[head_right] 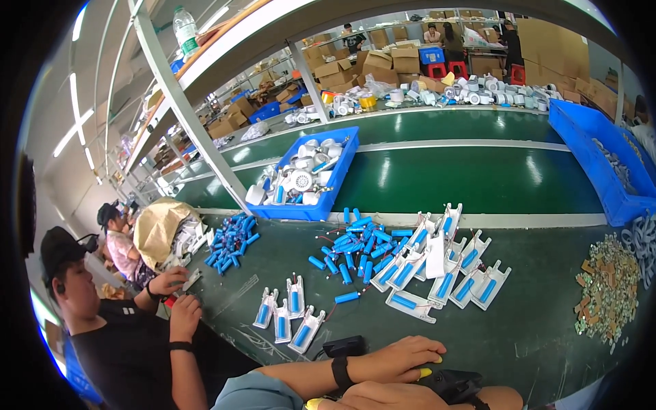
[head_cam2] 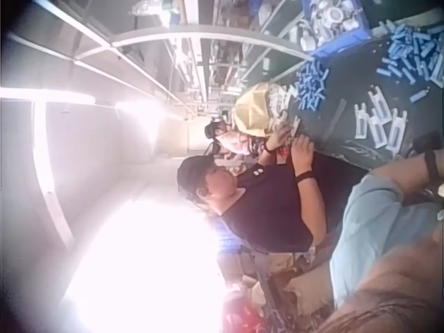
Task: The person sorts battery packs and white plastic housings by hand, then picks up a blue tray of electronic components. They take a housing and a battery pack, connect the battery wires to the circuit board, and fit the components together.
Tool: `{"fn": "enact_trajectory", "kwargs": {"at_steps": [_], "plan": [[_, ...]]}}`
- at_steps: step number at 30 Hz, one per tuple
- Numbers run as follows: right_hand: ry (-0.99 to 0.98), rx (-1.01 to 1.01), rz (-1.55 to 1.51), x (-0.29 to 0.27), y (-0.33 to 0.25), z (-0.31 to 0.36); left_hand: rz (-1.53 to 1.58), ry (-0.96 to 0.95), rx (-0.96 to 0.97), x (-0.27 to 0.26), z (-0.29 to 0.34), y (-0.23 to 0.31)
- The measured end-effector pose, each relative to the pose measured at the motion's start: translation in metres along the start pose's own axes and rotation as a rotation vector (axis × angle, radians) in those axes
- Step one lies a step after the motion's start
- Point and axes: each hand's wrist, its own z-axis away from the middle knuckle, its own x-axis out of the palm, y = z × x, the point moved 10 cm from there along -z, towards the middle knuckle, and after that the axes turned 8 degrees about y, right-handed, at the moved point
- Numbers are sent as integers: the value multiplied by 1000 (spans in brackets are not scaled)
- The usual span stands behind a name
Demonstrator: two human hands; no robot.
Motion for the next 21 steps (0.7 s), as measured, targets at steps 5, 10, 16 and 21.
{"fn": "enact_trajectory", "kwargs": {"at_steps": [5, 10, 16, 21], "plan": [[-46, -4, -24, 7, 1, 0, -13, 25, -12, -1, 2, 1], [-53, -15, -14, 10, 2, 3, -6, 22, -11, -2, 1, 3], [-93, -7, 31, 13, 2, 3, -10, 12, -1, -1, -1, 5], [-68, -6, -14, 12, 3, 1, -16, 25, -12, -4, 1, 2]]}}
